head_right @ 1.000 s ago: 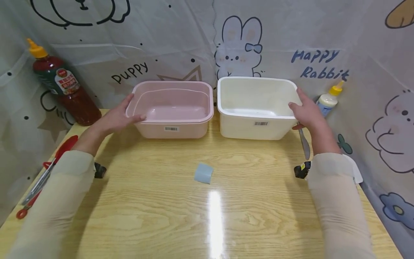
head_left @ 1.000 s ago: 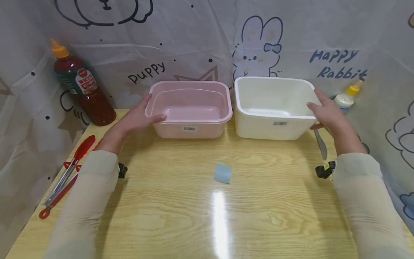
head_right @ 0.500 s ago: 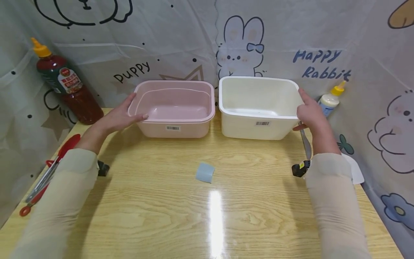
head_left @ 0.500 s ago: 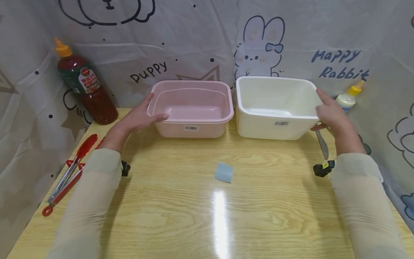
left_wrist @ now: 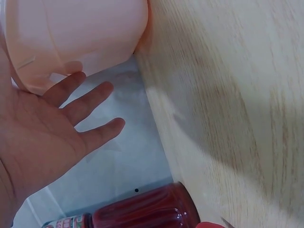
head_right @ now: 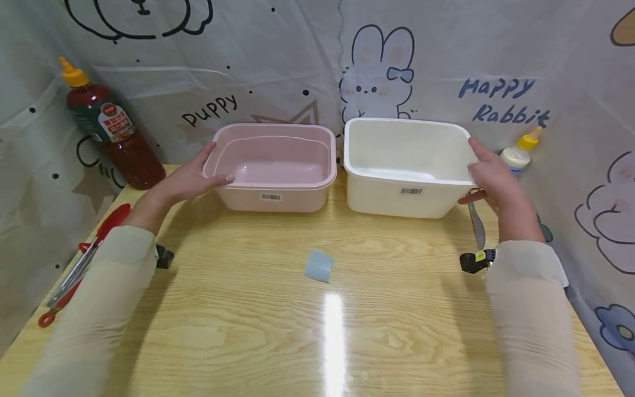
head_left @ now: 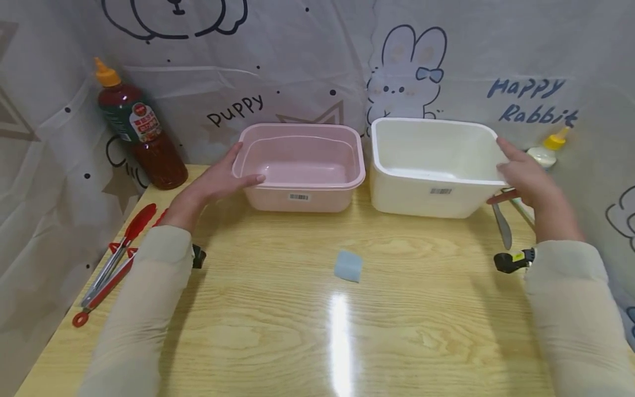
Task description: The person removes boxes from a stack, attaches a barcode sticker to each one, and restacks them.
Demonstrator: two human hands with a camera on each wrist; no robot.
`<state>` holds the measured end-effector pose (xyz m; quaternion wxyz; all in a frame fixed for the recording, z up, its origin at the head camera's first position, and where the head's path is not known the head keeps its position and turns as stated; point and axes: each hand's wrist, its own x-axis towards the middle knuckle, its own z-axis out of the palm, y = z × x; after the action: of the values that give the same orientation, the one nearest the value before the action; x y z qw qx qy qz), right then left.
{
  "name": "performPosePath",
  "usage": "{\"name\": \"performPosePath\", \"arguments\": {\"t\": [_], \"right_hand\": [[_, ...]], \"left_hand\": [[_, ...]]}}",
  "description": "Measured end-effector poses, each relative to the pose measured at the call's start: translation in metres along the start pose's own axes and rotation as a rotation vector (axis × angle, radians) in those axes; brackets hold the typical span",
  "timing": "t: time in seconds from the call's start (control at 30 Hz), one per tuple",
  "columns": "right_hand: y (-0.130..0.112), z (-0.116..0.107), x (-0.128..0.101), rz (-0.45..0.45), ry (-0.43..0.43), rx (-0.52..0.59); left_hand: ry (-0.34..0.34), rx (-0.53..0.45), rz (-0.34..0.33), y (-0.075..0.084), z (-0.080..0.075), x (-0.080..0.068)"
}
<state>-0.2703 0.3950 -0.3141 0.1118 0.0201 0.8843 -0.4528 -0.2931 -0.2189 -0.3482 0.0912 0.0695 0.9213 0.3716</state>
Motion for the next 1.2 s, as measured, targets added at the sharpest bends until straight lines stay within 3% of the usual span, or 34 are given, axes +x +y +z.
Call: {"name": "performPosePath", "arguments": {"t": [0.27,0.73,0.97,1.2], "right_hand": [[-0.012,-0.015,-0.007,-0.027,0.050,-0.042],[-0.073,-0.060,-0.022,-0.075,0.030,0.006],[-0.101,-0.055,-0.020,-0.162,-0.038,0.058],[-0.129,-0.031,-0.017,-0.182,-0.093,0.066]], "left_hand": [[-0.017,0.011,0.002,0.003,0.000,0.001],[-0.009,-0.040,0.030,0.001,0.000,-0.002],[0.000,-0.033,0.027,0.001,0.000,-0.001],[-0.003,-0.056,0.016,0.003,0.007,0.004]]}}
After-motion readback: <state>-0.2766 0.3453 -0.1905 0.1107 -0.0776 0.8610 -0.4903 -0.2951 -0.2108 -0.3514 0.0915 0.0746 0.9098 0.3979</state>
